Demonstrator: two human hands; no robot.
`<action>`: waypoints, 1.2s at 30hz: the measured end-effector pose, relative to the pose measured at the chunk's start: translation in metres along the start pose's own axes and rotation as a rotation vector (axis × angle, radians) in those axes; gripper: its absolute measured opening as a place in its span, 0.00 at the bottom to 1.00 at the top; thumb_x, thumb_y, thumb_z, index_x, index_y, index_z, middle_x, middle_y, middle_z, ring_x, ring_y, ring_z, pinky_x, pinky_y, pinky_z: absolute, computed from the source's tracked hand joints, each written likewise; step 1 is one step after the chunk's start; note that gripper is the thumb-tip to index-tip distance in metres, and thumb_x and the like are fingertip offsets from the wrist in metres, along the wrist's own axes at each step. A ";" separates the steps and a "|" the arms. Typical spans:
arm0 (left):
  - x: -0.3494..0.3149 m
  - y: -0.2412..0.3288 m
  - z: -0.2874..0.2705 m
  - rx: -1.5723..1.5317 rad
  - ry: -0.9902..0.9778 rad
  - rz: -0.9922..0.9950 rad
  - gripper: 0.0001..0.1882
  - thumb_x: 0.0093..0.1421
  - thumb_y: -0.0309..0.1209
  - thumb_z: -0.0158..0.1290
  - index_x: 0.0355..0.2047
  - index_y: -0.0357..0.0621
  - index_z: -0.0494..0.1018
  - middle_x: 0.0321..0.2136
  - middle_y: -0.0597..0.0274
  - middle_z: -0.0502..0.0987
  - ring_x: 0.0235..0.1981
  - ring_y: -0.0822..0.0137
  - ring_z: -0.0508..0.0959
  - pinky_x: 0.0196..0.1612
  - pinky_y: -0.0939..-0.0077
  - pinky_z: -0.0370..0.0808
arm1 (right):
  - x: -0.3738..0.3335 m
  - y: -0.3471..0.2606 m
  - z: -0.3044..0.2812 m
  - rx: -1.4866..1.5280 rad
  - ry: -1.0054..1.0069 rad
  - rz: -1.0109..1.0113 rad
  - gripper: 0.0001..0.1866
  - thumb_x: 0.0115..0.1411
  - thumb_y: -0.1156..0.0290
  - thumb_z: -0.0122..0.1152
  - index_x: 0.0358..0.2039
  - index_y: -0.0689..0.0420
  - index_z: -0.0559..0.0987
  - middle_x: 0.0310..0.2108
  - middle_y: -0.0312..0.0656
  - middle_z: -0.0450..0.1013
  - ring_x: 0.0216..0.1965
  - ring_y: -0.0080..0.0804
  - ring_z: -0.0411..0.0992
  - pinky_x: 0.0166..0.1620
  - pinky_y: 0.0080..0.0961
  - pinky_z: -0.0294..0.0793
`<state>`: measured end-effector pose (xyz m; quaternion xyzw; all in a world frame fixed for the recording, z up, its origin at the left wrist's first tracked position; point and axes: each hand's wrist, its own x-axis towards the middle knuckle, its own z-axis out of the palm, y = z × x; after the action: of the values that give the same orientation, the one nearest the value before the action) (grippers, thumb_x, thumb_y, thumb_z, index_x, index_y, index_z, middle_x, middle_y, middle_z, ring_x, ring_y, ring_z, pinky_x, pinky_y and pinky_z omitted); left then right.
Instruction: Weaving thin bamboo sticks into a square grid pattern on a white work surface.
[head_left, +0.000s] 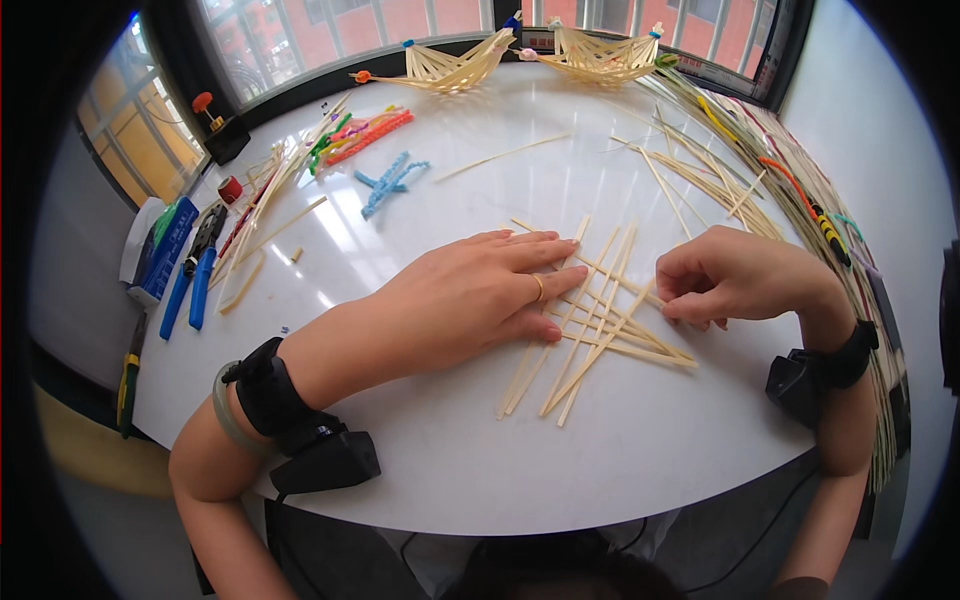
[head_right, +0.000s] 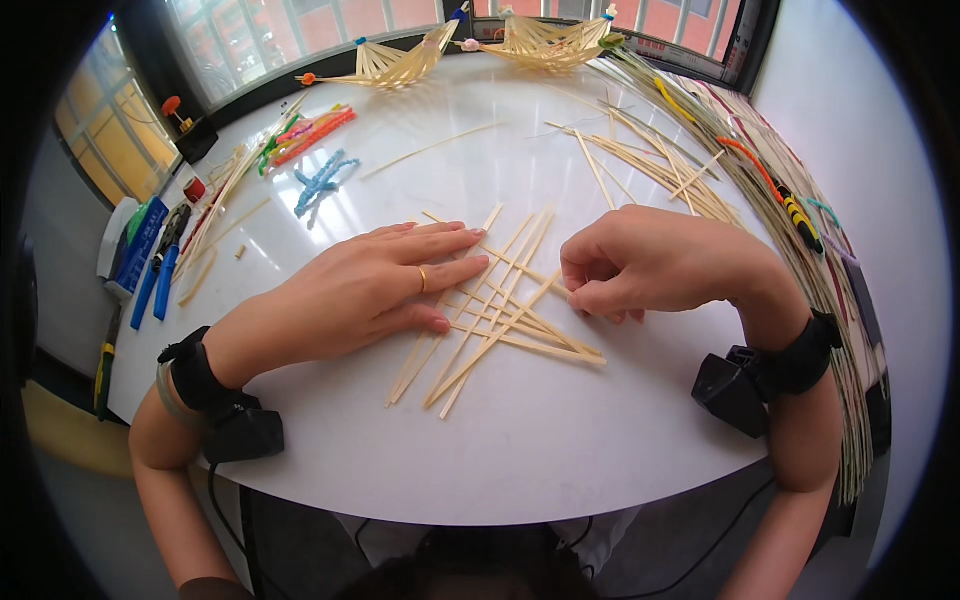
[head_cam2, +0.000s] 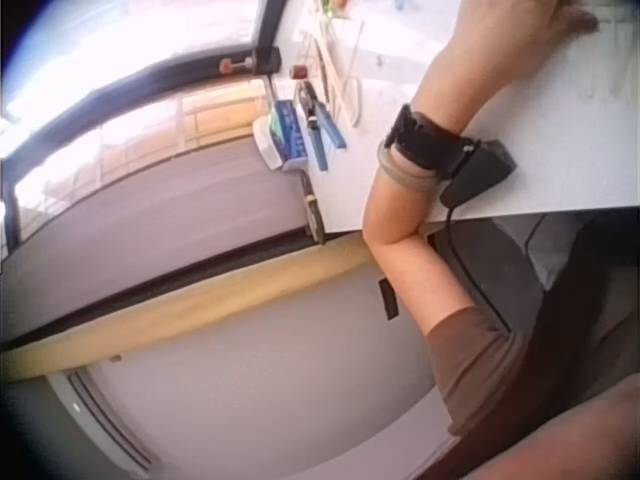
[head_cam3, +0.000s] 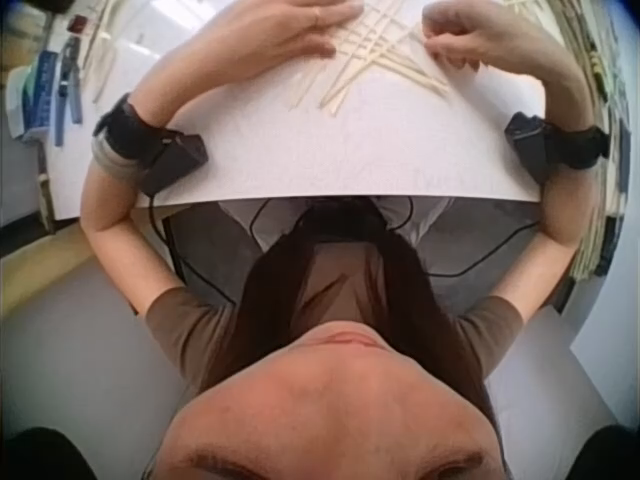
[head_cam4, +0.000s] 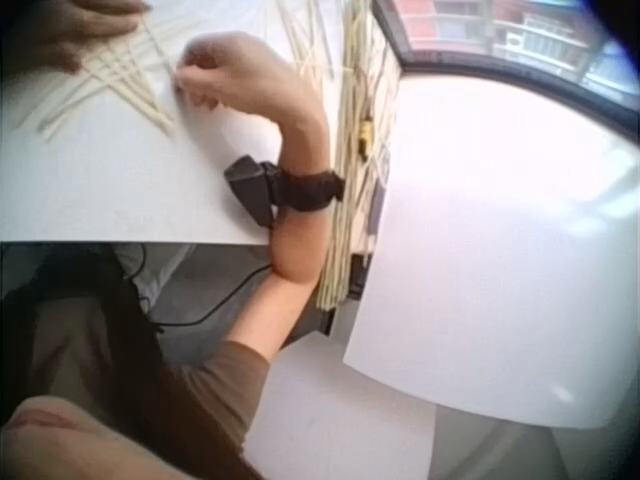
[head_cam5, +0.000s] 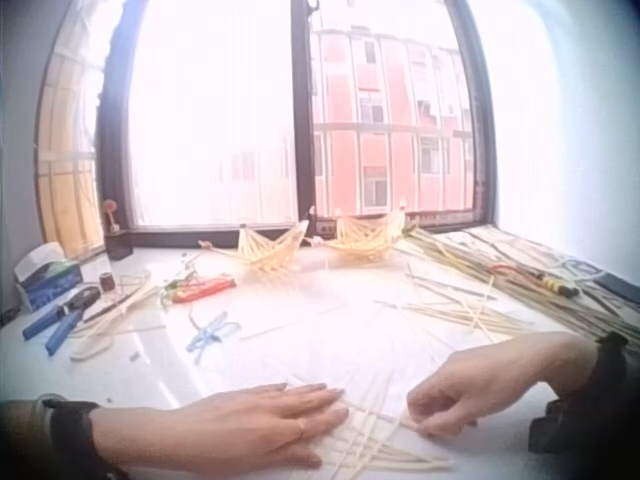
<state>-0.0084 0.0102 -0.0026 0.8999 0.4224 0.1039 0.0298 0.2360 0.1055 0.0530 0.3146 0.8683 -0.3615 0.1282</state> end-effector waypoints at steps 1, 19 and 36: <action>0.000 0.001 -0.001 -0.003 -0.001 0.001 0.28 0.61 0.42 0.49 0.59 0.46 0.64 0.61 0.55 0.62 0.61 0.55 0.62 0.62 0.63 0.60 | 0.000 -0.001 0.000 0.002 -0.002 0.003 0.08 0.57 0.70 0.54 0.25 0.61 0.74 0.18 0.35 0.72 0.20 0.21 0.71 0.25 0.19 0.70; -0.006 -0.002 -0.016 -0.030 -0.018 0.029 0.42 0.48 0.47 0.58 0.62 0.48 0.58 0.62 0.60 0.61 0.65 0.59 0.57 0.64 0.59 0.57 | -0.005 -0.007 0.008 -0.208 0.293 -0.111 0.14 0.53 0.63 0.68 0.25 0.58 0.74 0.16 0.32 0.69 0.20 0.21 0.67 0.25 0.19 0.64; -0.009 -0.011 -0.011 -0.156 -0.252 0.075 0.42 0.53 0.56 0.54 0.65 0.60 0.55 0.67 0.55 0.48 0.68 0.52 0.45 0.66 0.49 0.44 | -0.006 -0.010 0.021 -0.225 0.033 -0.556 0.12 0.54 0.73 0.64 0.41 0.53 0.79 0.40 0.42 0.71 0.38 0.38 0.73 0.40 0.29 0.73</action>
<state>-0.0244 0.0099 0.0052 0.9161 0.3718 0.0236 0.1484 0.2339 0.0821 0.0460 0.0545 0.9577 -0.2790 0.0441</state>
